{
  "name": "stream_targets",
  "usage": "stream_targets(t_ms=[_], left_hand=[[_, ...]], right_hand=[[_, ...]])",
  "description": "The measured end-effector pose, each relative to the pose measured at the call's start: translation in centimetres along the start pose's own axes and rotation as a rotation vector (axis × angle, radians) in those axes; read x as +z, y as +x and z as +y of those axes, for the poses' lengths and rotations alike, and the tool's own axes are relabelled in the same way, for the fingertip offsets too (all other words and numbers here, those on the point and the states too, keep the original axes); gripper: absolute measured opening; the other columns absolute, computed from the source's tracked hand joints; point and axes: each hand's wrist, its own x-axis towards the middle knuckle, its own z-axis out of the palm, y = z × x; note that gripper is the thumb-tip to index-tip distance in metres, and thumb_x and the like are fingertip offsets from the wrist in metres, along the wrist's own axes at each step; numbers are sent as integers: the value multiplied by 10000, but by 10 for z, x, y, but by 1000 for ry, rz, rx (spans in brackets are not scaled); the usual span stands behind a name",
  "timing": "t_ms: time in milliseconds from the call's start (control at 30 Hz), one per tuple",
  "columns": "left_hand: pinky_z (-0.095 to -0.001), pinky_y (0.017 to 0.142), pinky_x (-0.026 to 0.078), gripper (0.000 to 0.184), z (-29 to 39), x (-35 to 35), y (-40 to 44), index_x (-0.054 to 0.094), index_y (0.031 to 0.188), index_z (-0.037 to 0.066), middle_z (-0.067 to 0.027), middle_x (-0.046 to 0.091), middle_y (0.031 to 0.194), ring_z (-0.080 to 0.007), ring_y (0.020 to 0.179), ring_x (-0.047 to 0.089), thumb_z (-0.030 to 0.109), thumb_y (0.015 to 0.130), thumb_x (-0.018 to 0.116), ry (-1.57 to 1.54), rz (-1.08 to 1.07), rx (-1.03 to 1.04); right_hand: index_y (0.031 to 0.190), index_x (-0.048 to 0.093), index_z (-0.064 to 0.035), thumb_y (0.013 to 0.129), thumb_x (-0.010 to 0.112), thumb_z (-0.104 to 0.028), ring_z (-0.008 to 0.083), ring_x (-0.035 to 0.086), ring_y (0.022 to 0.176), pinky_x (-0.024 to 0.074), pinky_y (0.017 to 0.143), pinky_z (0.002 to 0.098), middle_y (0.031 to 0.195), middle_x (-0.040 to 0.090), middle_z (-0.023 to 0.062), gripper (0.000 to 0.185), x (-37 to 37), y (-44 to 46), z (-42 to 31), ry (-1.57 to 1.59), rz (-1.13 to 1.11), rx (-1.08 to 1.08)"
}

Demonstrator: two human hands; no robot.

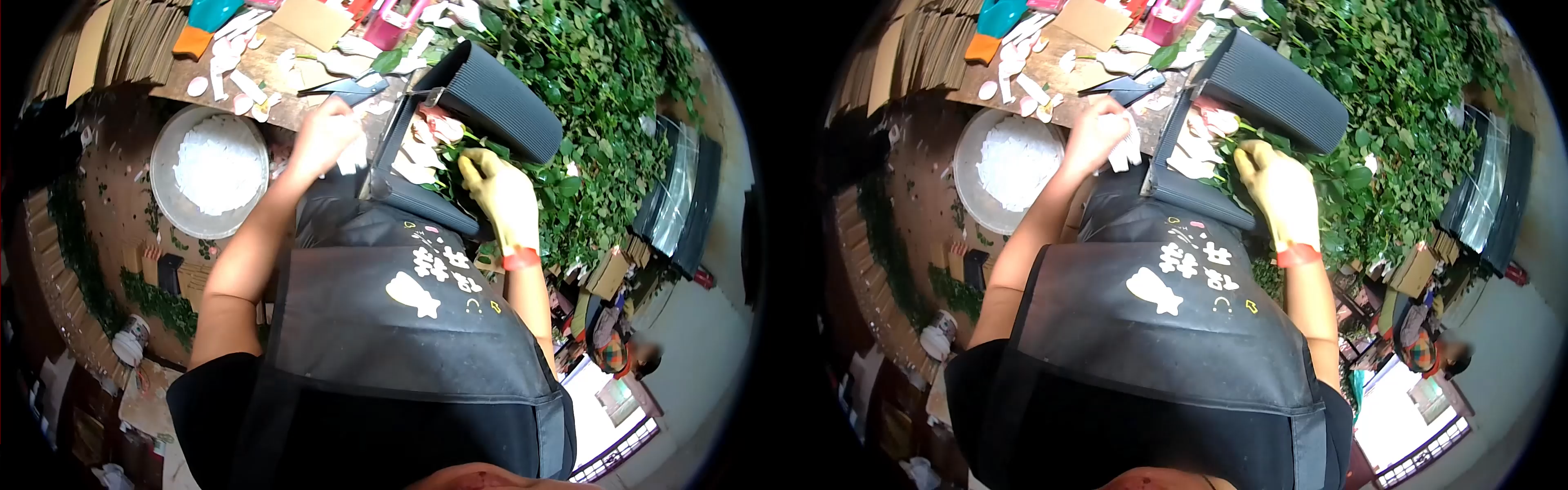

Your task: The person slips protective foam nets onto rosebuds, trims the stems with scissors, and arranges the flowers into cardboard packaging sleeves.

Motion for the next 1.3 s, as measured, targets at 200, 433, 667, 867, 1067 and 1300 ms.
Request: stream_targets(t_ms=[200, 433, 667, 867, 1067, 1300], left_hand=[[-361, 828, 544, 335, 32, 56, 2, 729, 1037, 43, -114, 746, 903, -200, 857, 700, 319, 881, 835, 383, -256, -36], [-345, 808, 540, 269, 5, 66, 7, 745, 996, 27, -82, 754, 917, -174, 857, 693, 279, 919, 805, 122, -308, -64], [-241, 750, 504, 131, 4, 27, 15, 722, 992, 30, -19, 710, 915, -120, 830, 651, 158, 971, 741, -602, -75, -253], [-328, 867, 554, 416, 18, 49, 25, 783, 1020, 23, -149, 774, 970, -178, 923, 737, 404, 873, 859, 237, -227, -19], [-325, 709, 551, 230, 21, 79, 10, 752, 965, 5, -72, 744, 882, -184, 722, 712, 234, 947, 773, 24, -40, -118], [-305, 716, 548, 151, -1, -14, -1, 661, 1020, 40, -28, 691, 905, -111, 800, 666, 139, 925, 723, 163, -83, 85]], right_hand=[[989, 683, -66, 997, 684, -365, 400, 724, 851, 561, 790, 502, 862, 729, 196, 299, 33, 23, -2, -312, -159, -190], [990, 684, -67, 976, 719, -369, 389, 721, 804, 564, 752, 485, 802, 719, 191, 304, 40, 26, 4, -294, -132, -196], [1003, 686, -70, 1001, 680, -405, 406, 713, 820, 556, 783, 494, 828, 723, 184, 335, 43, 30, 6, -281, -185, -140], [992, 682, -77, 1003, 681, -409, 397, 716, 822, 557, 775, 495, 811, 726, 191, 332, 44, 32, 3, -268, -189, -148], [1004, 701, -66, 990, 688, -371, 412, 722, 847, 558, 795, 505, 854, 736, 209, 306, 38, 29, -3, -275, -199, -96], [1051, 736, -96, 973, 728, -368, 364, 726, 843, 574, 795, 447, 888, 748, 170, 283, 17, 1, -6, -147, -13, -171]])
